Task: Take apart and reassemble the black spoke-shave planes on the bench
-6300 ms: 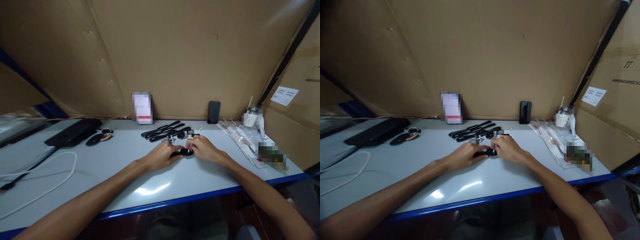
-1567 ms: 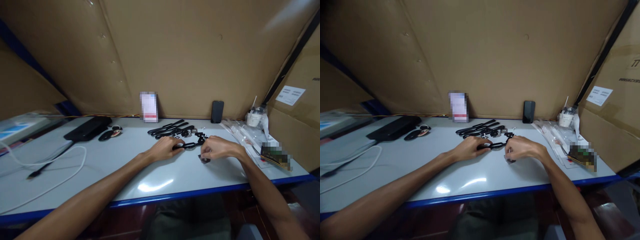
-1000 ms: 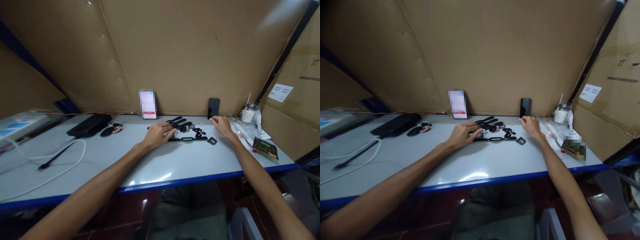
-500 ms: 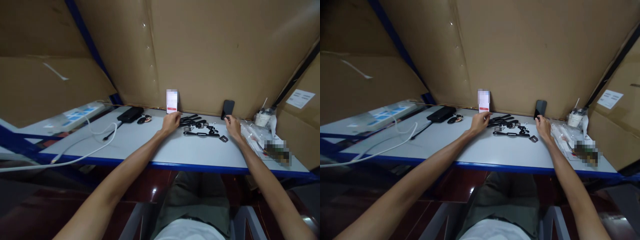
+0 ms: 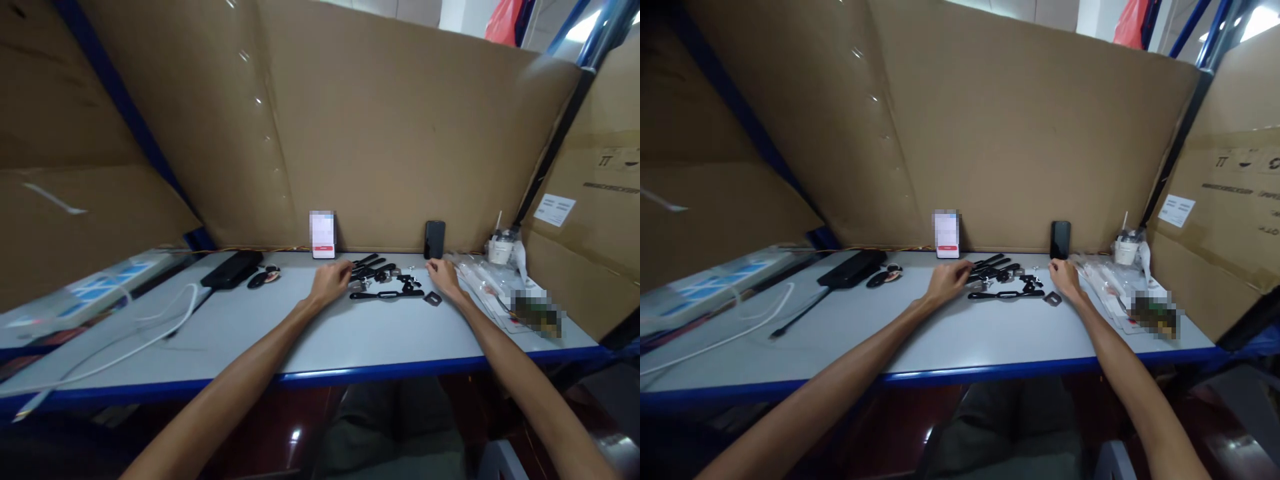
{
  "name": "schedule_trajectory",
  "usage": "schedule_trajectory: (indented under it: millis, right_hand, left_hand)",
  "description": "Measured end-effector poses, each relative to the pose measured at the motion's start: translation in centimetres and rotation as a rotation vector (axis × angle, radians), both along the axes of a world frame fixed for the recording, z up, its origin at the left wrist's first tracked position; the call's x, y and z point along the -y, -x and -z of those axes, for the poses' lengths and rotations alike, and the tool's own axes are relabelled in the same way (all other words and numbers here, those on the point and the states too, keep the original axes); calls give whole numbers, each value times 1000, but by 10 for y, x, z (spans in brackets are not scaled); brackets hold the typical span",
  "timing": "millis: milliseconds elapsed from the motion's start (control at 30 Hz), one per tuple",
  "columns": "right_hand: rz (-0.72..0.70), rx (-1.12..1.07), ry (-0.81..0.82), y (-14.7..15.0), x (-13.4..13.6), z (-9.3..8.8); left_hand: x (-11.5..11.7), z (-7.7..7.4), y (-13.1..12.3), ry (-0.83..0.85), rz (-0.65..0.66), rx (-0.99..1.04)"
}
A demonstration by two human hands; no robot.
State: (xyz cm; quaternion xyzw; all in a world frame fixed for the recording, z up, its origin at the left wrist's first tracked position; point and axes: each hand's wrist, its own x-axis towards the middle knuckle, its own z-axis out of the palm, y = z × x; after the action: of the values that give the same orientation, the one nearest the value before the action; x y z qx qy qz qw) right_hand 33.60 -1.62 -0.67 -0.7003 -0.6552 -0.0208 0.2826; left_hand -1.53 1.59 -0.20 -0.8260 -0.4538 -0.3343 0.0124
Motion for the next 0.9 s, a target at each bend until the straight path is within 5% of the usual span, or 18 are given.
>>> schedule_trajectory:
  millis: [533, 900]
  right_hand:
    - [-90, -40, -50, -5, -5, 1]
    - [-96, -62, -37, 1, 0, -7]
  left_hand:
    - [13, -7, -16, 46, 138, -30]
    - [7, 3, -11, 67, 140, -50]
